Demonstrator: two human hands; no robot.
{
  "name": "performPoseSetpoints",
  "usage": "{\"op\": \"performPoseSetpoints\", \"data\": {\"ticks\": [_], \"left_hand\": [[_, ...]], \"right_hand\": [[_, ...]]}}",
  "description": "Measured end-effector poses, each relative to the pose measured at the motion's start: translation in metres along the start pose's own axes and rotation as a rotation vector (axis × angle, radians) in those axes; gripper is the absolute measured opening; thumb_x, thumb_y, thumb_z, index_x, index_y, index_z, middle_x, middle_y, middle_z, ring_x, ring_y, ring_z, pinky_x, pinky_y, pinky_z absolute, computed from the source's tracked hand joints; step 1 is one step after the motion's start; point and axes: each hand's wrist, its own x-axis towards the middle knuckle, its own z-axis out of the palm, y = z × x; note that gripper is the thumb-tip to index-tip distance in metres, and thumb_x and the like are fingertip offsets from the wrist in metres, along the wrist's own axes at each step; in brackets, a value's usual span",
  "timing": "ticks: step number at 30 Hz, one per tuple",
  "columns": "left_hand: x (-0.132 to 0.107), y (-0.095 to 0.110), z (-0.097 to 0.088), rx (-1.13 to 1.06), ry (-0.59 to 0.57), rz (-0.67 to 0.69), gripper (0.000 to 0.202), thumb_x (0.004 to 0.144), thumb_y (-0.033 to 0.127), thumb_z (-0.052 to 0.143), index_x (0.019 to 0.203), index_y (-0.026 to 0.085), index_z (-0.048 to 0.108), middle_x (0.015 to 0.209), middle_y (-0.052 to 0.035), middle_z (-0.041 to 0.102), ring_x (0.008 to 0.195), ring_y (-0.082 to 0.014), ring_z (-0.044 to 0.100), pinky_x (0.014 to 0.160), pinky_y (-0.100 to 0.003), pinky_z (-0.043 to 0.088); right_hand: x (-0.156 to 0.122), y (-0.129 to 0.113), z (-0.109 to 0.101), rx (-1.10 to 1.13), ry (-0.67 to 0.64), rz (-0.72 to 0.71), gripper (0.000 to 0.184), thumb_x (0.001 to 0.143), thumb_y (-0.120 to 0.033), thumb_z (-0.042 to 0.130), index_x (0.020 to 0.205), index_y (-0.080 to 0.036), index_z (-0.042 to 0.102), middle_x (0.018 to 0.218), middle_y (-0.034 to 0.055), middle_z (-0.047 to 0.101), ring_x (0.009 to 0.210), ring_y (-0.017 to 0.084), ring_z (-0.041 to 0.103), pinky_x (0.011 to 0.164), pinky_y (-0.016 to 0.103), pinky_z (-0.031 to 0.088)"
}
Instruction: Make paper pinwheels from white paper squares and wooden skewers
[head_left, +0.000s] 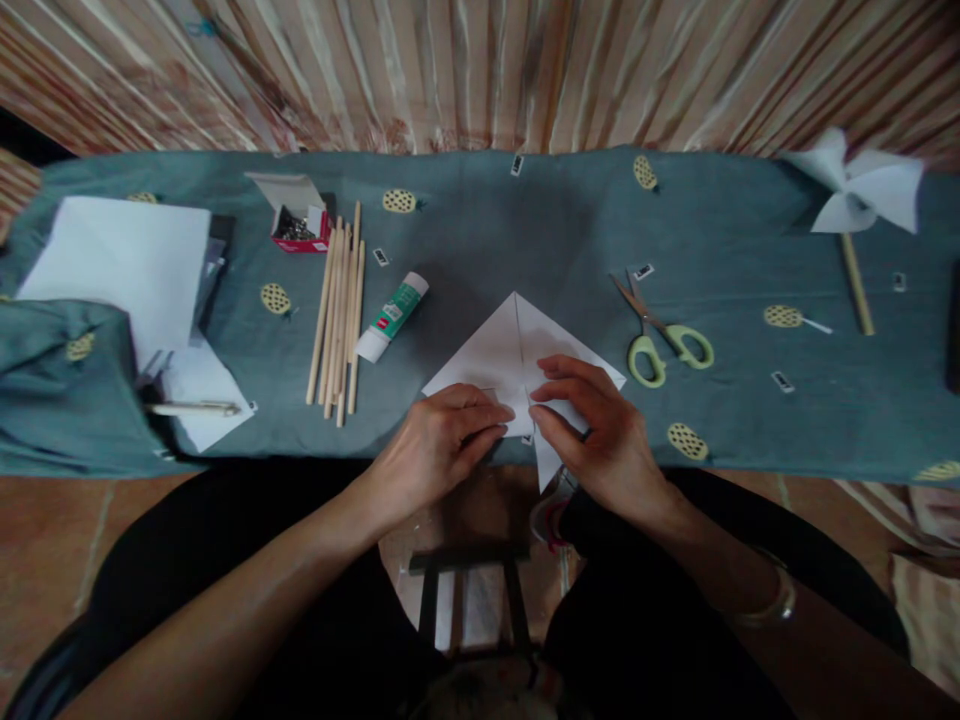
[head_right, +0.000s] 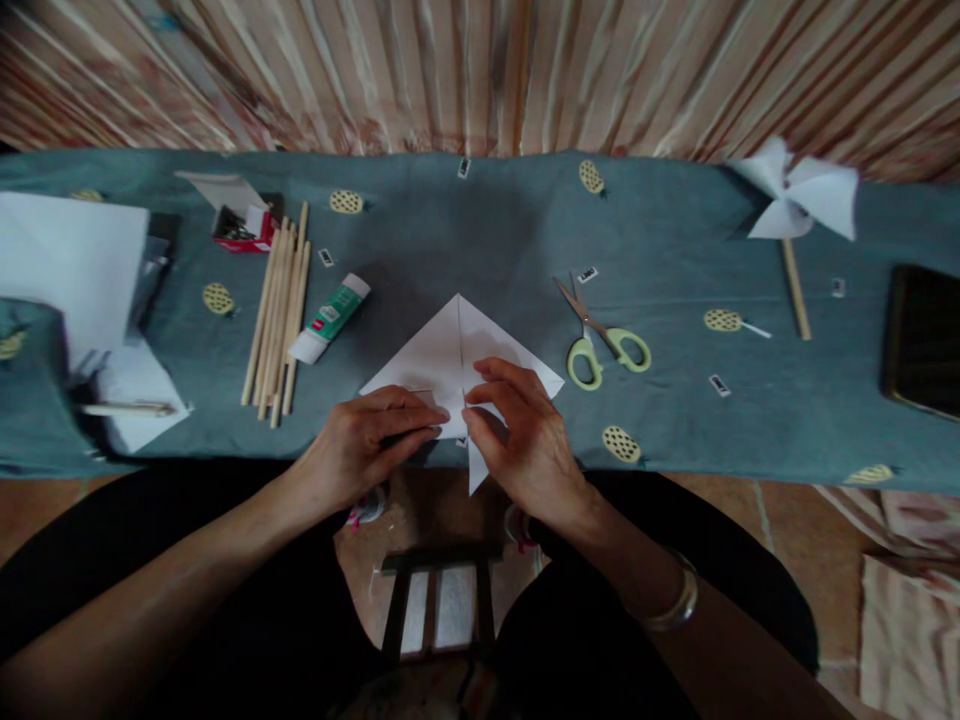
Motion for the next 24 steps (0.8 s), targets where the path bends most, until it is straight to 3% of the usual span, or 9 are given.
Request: {"op": "performPoseSetpoints", "data": {"ticks": [6, 11, 24], "left_hand": [[0.002, 0.0, 0.0, -0.003, 0.004, -0.006, 0.019, 0.091, 0.015, 0.058, 0.104, 0.013, 0.072, 0.093, -0.0083, 0.071, 0.086, -0.0164, 0.068, 0.077, -0.029, 0.057], [0.002, -0.001, 0.0, 0.01, -0.012, 0.002, 0.019, 0.092, 0.016, 0.058, 0.104, 0.013, 0.072, 0.094, -0.0082, 0.072, 0.086, -0.0171, 0.068, 0.077, -0.03, 0.058], [0.003, 0.0, -0.001, -0.011, -0.017, -0.003, 0.019, 0.092, 0.016, 0.057, 0.104, 0.013, 0.071, 0.095, -0.008, 0.072, 0.087, -0.0167, 0.069, 0.077, -0.029, 0.058]], "right_hand": [[-0.001, 0.001, 0.002, -0.026, 0.012, -0.027, 0.01, 0.089, -0.019, 0.059, 0.095, -0.023, 0.065, 0.121, 0.0091, 0.063, 0.115, 0.025, 0.06, 0.1, 0.047, 0.051], [-0.002, 0.005, 0.002, -0.137, 0.004, -0.159, 0.024, 0.091, -0.014, 0.051, 0.11, -0.023, 0.064, 0.128, 0.0113, 0.058, 0.119, 0.026, 0.057, 0.1, 0.047, 0.05], [-0.003, 0.01, 0.006, -0.242, -0.005, -0.282, 0.033, 0.09, -0.006, 0.046, 0.115, -0.02, 0.062, 0.133, 0.0131, 0.054, 0.124, 0.029, 0.052, 0.101, 0.049, 0.049]]}}
